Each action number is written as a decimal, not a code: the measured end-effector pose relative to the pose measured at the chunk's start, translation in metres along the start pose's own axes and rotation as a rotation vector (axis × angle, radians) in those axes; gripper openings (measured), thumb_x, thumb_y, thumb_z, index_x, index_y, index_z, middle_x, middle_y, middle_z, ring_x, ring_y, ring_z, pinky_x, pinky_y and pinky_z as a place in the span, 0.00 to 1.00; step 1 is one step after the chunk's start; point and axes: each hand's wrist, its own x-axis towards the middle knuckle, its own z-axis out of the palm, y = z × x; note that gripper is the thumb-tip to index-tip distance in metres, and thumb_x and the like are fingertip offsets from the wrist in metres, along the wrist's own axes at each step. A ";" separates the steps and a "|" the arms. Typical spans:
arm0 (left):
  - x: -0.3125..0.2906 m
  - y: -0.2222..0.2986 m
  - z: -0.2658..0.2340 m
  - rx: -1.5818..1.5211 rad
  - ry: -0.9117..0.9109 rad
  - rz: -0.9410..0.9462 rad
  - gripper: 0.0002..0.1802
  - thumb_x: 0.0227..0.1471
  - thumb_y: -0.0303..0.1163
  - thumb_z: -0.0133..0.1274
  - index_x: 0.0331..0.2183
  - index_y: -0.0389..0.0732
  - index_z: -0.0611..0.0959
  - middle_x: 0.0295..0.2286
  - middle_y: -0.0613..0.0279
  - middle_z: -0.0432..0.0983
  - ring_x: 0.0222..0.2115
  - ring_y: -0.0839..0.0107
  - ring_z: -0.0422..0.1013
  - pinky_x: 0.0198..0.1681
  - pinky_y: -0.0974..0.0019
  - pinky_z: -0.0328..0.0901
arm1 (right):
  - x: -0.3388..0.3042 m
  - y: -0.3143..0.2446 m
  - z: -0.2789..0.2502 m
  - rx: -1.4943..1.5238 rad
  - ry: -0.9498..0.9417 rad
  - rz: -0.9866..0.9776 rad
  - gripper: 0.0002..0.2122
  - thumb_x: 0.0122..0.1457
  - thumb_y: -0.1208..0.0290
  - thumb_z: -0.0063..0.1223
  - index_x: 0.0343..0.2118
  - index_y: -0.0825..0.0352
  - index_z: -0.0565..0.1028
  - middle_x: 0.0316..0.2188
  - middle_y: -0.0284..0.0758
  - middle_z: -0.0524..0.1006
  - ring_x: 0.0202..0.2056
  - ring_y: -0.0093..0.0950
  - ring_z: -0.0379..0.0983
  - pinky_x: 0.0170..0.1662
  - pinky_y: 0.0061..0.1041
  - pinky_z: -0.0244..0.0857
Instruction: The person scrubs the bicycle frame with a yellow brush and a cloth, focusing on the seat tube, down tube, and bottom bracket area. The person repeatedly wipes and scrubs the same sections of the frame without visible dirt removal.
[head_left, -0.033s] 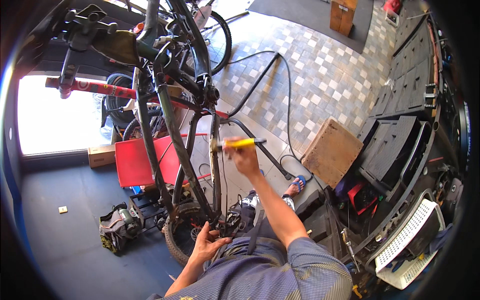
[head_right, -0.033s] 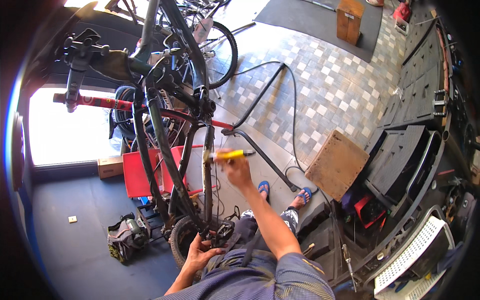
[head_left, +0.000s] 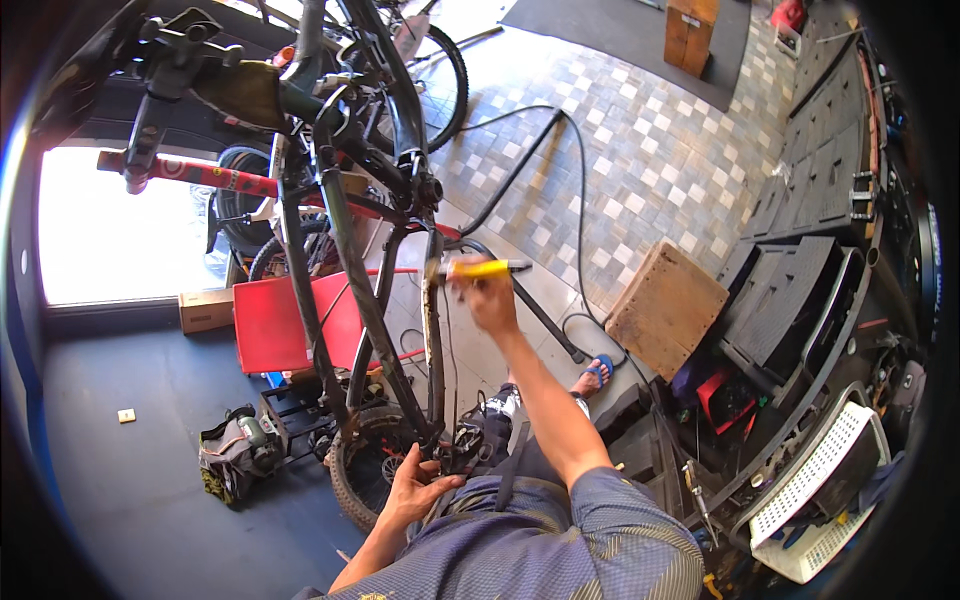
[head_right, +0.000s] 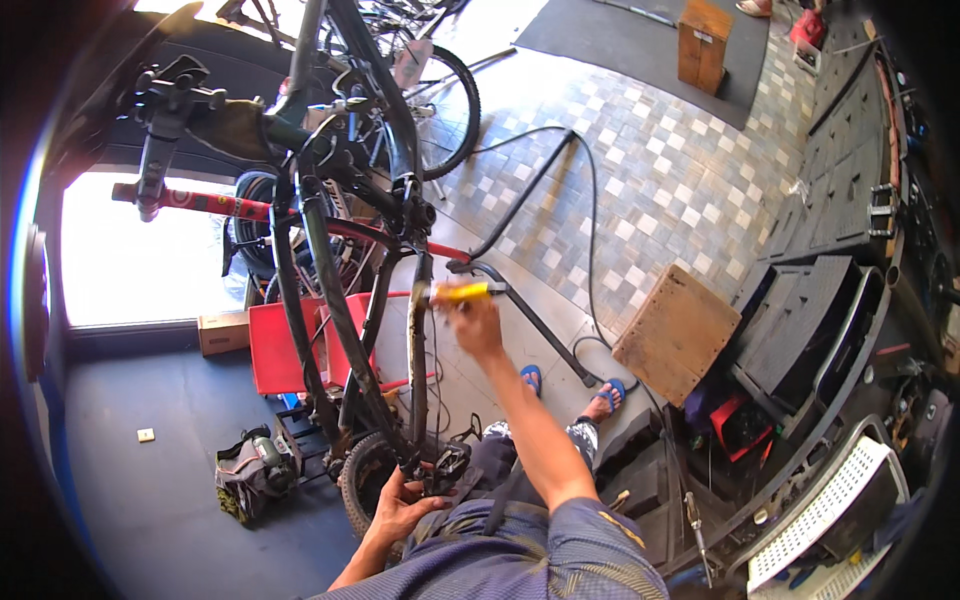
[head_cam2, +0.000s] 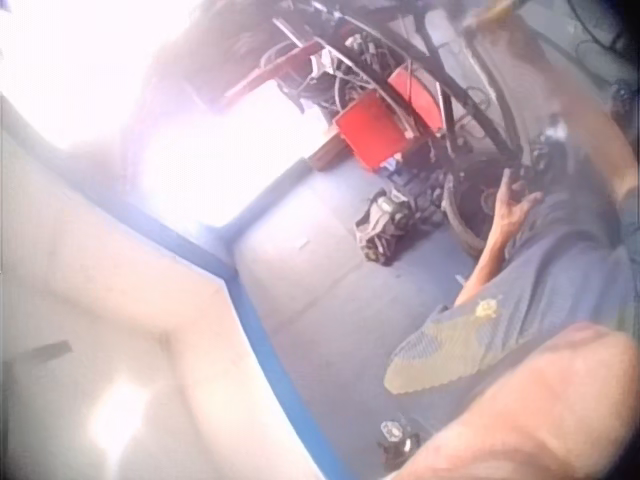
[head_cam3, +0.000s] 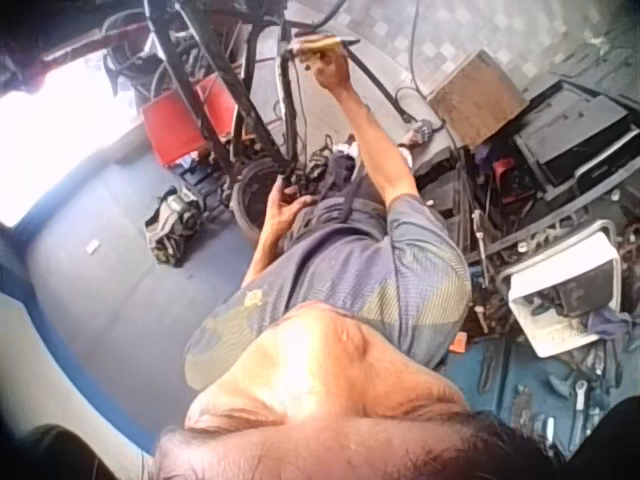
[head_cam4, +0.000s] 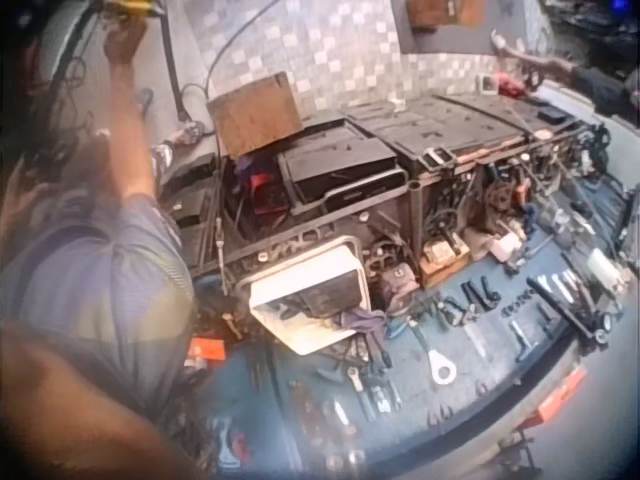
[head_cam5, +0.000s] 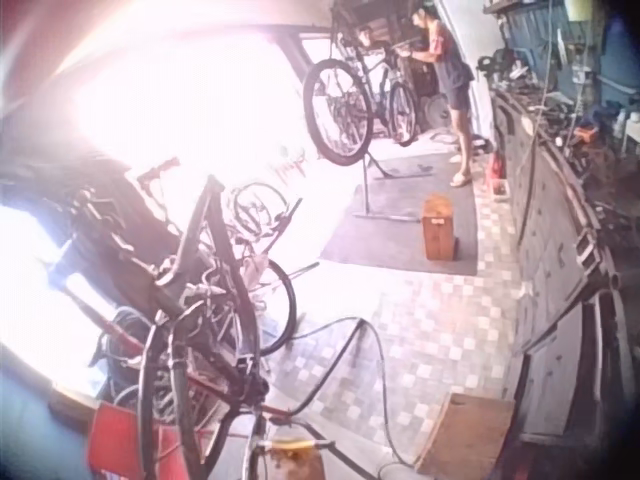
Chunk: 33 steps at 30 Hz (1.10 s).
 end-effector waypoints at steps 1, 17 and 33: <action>0.000 -0.001 0.000 -0.014 0.004 0.007 0.34 0.59 0.21 0.65 0.61 0.34 0.66 0.46 0.45 0.84 0.49 0.63 0.80 0.52 0.63 0.74 | 0.027 0.005 0.006 -0.016 0.106 -0.115 0.11 0.63 0.66 0.68 0.45 0.65 0.82 0.32 0.32 0.84 0.28 0.20 0.79 0.30 0.22 0.73; 0.007 -0.001 -0.002 0.181 0.045 0.062 0.35 0.57 0.34 0.70 0.59 0.38 0.70 0.42 0.48 0.86 0.44 0.70 0.80 0.51 0.66 0.71 | -0.096 -0.128 -0.021 -0.236 -0.755 -0.481 0.12 0.56 0.74 0.74 0.43 0.63 0.84 0.38 0.34 0.86 0.41 0.30 0.84 0.46 0.28 0.78; 0.009 0.000 -0.004 0.236 -0.025 0.189 0.36 0.58 0.33 0.69 0.61 0.39 0.69 0.41 0.47 0.86 0.42 0.69 0.81 0.46 0.65 0.74 | -0.074 -0.152 0.012 -0.438 -0.614 -0.854 0.11 0.55 0.71 0.72 0.41 0.58 0.86 0.37 0.30 0.87 0.37 0.30 0.84 0.41 0.30 0.78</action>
